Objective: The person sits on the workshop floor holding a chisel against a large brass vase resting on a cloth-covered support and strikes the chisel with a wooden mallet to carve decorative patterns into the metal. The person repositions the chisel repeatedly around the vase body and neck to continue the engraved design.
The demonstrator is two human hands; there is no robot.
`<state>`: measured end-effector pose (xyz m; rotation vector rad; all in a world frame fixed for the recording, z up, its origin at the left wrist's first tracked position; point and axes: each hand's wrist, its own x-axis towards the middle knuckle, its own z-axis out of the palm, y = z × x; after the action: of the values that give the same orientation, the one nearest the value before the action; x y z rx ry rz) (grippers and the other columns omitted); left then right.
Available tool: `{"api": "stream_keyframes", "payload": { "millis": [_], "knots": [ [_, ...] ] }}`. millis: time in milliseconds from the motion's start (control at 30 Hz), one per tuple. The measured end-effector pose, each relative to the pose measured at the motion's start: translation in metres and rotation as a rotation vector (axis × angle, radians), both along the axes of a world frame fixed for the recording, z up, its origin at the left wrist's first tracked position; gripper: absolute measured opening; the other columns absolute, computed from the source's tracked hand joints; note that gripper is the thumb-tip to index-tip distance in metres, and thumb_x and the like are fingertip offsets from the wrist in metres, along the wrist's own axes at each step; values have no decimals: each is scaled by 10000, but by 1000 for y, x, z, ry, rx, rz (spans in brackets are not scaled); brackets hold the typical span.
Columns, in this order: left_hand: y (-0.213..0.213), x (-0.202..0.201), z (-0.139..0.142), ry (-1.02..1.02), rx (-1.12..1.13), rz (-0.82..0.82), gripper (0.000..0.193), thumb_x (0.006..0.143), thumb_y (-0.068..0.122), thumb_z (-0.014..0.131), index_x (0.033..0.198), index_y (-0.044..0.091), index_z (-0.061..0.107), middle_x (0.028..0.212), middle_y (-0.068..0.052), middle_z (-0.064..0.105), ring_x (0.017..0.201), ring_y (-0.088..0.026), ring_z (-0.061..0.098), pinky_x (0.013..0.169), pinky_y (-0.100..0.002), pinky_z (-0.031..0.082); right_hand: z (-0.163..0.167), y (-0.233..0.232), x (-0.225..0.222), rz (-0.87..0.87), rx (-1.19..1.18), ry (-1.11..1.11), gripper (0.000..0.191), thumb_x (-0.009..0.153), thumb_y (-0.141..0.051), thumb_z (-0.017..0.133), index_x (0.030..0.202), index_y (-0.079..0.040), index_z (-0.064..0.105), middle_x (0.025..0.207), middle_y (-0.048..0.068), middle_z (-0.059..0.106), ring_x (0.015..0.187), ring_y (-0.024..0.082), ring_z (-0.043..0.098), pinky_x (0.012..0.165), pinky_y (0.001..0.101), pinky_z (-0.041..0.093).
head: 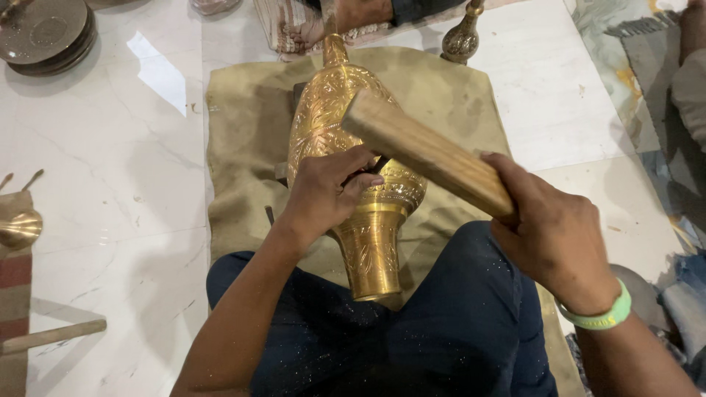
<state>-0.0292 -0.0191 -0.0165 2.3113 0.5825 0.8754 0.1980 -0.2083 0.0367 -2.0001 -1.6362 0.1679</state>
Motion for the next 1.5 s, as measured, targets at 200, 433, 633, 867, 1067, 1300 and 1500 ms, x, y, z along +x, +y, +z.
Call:
{"api": "stream_keyframes", "payload": {
  "millis": [200,433,633,867,1067,1300,1500],
  "knots": [
    [1,-6,-4,-123,-11,-42,421,883,73,792,1279,60,649,1055,-123,752,877,-218,778,774,-325,625,-10,-14,-6,-89,-17,5,744,726,-144,838,1403,-108,534,913,155,747,767,314,747,670,411,580],
    [6,-10,-16,-112,-51,-34,443,879,98,830,1274,91,630,1042,-116,768,917,-206,790,801,-320,646,-27,-3,14,-56,165,-44,664,819,-159,823,1402,-18,538,977,178,737,853,292,748,742,359,581],
    [12,-8,-24,-85,-13,-21,476,879,134,847,1291,99,611,1065,-129,766,968,-227,784,852,-333,645,6,25,17,135,100,242,618,854,-59,757,1418,-15,508,880,106,691,757,217,696,666,303,558],
    [10,-9,-25,-107,-48,-24,476,879,139,844,1301,120,627,1056,-125,769,937,-216,795,808,-330,649,29,37,3,196,157,-57,624,850,-76,746,1416,-76,483,934,80,701,783,238,718,669,361,559],
    [8,-3,-20,-129,-22,-35,465,902,91,823,1321,124,625,1116,-124,777,986,-215,797,832,-319,651,27,41,1,136,41,-89,734,794,-76,754,1479,-113,493,836,94,701,716,274,711,640,407,564],
    [7,-7,-17,-167,-28,-63,475,881,89,839,1303,88,621,1137,-144,757,995,-233,785,856,-327,647,27,33,4,91,-28,-138,727,788,-92,771,1467,-173,524,865,134,730,750,309,744,686,408,582],
    [6,-3,-17,-182,-38,-47,446,883,82,816,1290,87,635,1137,-138,764,997,-221,790,848,-315,645,19,32,4,88,39,-25,724,790,-102,751,1463,-101,484,876,156,725,790,334,727,716,418,583]
  ]
}}
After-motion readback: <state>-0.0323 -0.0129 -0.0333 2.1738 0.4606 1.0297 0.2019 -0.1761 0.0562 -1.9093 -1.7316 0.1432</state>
